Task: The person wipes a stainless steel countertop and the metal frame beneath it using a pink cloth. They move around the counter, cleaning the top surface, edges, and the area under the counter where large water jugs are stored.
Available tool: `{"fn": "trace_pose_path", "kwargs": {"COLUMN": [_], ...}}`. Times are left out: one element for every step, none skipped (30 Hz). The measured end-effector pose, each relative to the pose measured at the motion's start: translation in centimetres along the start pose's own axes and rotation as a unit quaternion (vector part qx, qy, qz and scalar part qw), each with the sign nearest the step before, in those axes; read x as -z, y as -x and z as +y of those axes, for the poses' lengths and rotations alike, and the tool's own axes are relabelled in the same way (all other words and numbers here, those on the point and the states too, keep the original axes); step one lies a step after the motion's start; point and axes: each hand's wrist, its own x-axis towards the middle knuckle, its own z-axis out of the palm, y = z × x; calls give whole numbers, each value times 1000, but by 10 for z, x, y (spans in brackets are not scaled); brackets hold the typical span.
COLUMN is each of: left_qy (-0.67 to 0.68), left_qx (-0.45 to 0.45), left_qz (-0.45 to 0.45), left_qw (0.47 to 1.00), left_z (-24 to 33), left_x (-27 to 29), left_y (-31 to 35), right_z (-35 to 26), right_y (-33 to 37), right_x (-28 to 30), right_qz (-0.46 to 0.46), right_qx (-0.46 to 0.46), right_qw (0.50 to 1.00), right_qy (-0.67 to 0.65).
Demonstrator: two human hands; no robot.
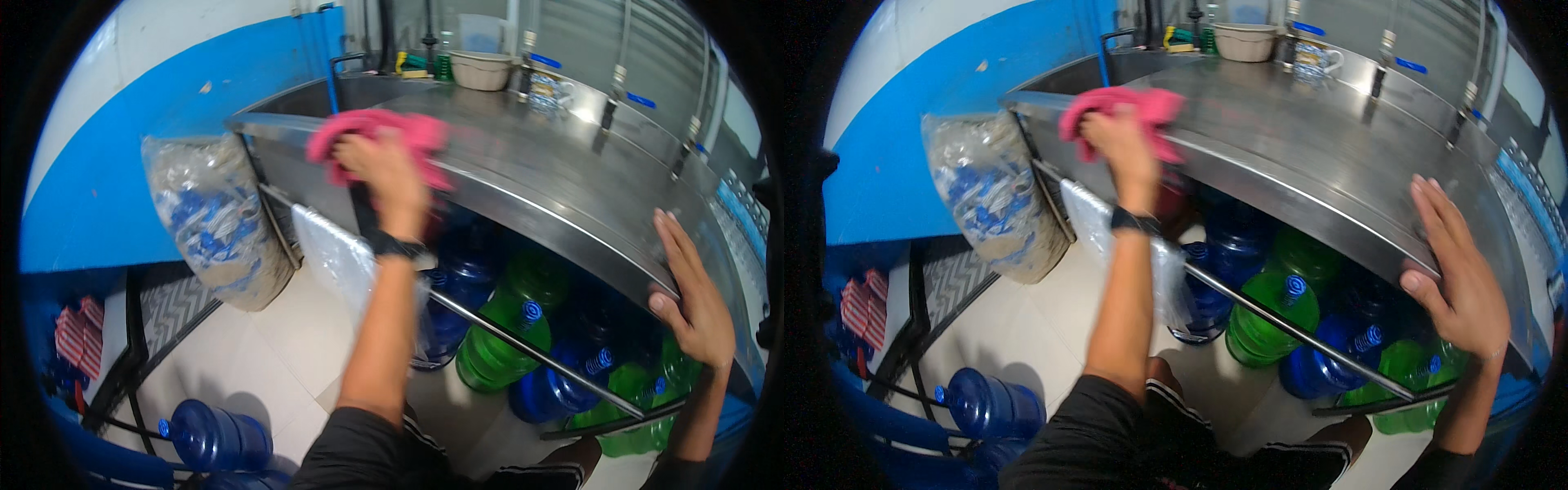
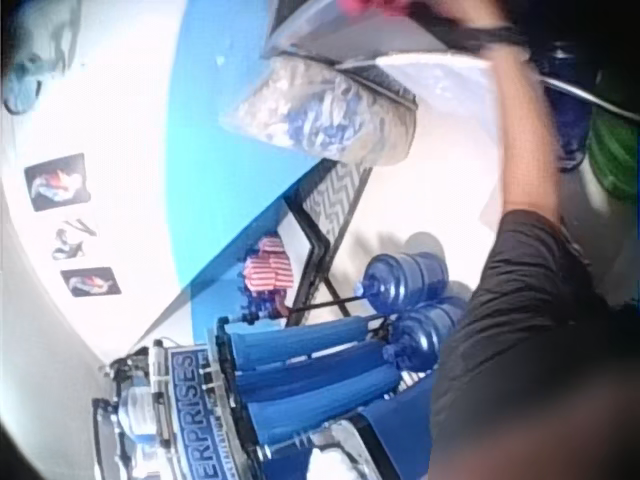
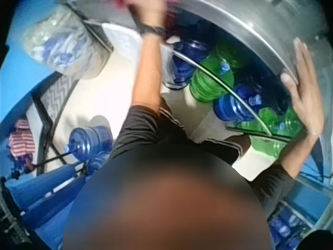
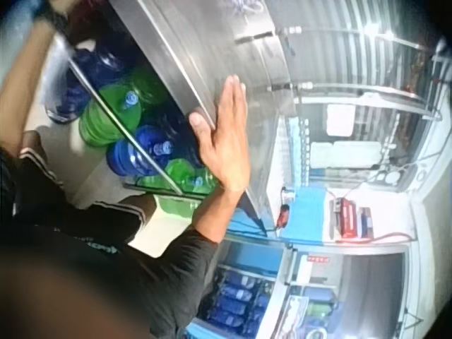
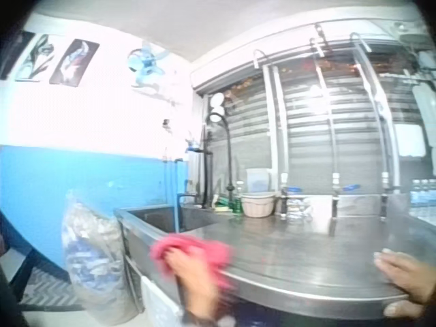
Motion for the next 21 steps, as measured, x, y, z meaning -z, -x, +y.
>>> {"fn": "trace_pose_path", "kwargs": {"left_qy": [17,-7,-37,-28,-21,-25,3,0,9,27,49,48,49,103,101,137,148,128,139,100,90], "left_qx": [21,89,117,89,106,148,151,131,100,49,64,52,37,7,-6,-17,-28,-64,-27,-16,29], "left_qz": [-8,-37,-10,16,35,37,39,-9,-2,-24,-71,-116,-154,-151,-210,-173,-165,-171,-167,-198,-147], "left_qw": [1000,995,992,996,994,988,988,991,995,998,994,991,986,983,972,975,975,975,976,975,985], "left_z": [-24,-47,-67,-80,-85,-83,-73,-52,-23,7,36,62,85,101,111,112,111,104,92,81,66], "left_x": [7,19,22,18,19,17,11,11,4,2,-1,-4,-8,-7,-7,-9,-10,-10,-10,-9,-11], "left_y": [-35,-79,-109,-121,-128,-123,-102,-73,-33,10,54,93,127,154,174,183,185,179,165,147,121], "right_z": [1,2,3,4,4,5,5,4,4,4,4,3,3,2,2,2,1,1,1,0,0], "right_y": [0,1,1,2,2,3,3,3,3,3,3,3,3,3,3,3,3,3,3,3,4], "right_x": [-1,-2,-2,-3,-3,-3,-3,-3,-4,-4,-4,-4,-4,-3,-3,-3,-3,-2,-3,-3,-3], "right_qz": [1,-9,-3,0,4,10,10,15,16,22,22,17,19,18,12,12,19,20,15,22,24], "right_qx": [2,-16,-8,1,16,22,22,24,24,21,21,14,20,17,-1,-4,6,4,-8,7,11], "right_qw": [1000,1000,1000,1000,1000,999,999,999,999,999,999,1000,1000,1000,1000,1000,1000,1000,1000,1000,999], "right_qy": [-12,-15,-22,-25,-24,-25,-27,-24,-18,-15,-10,0,-6,-8,-6,3,3,10,26,22,27]}}
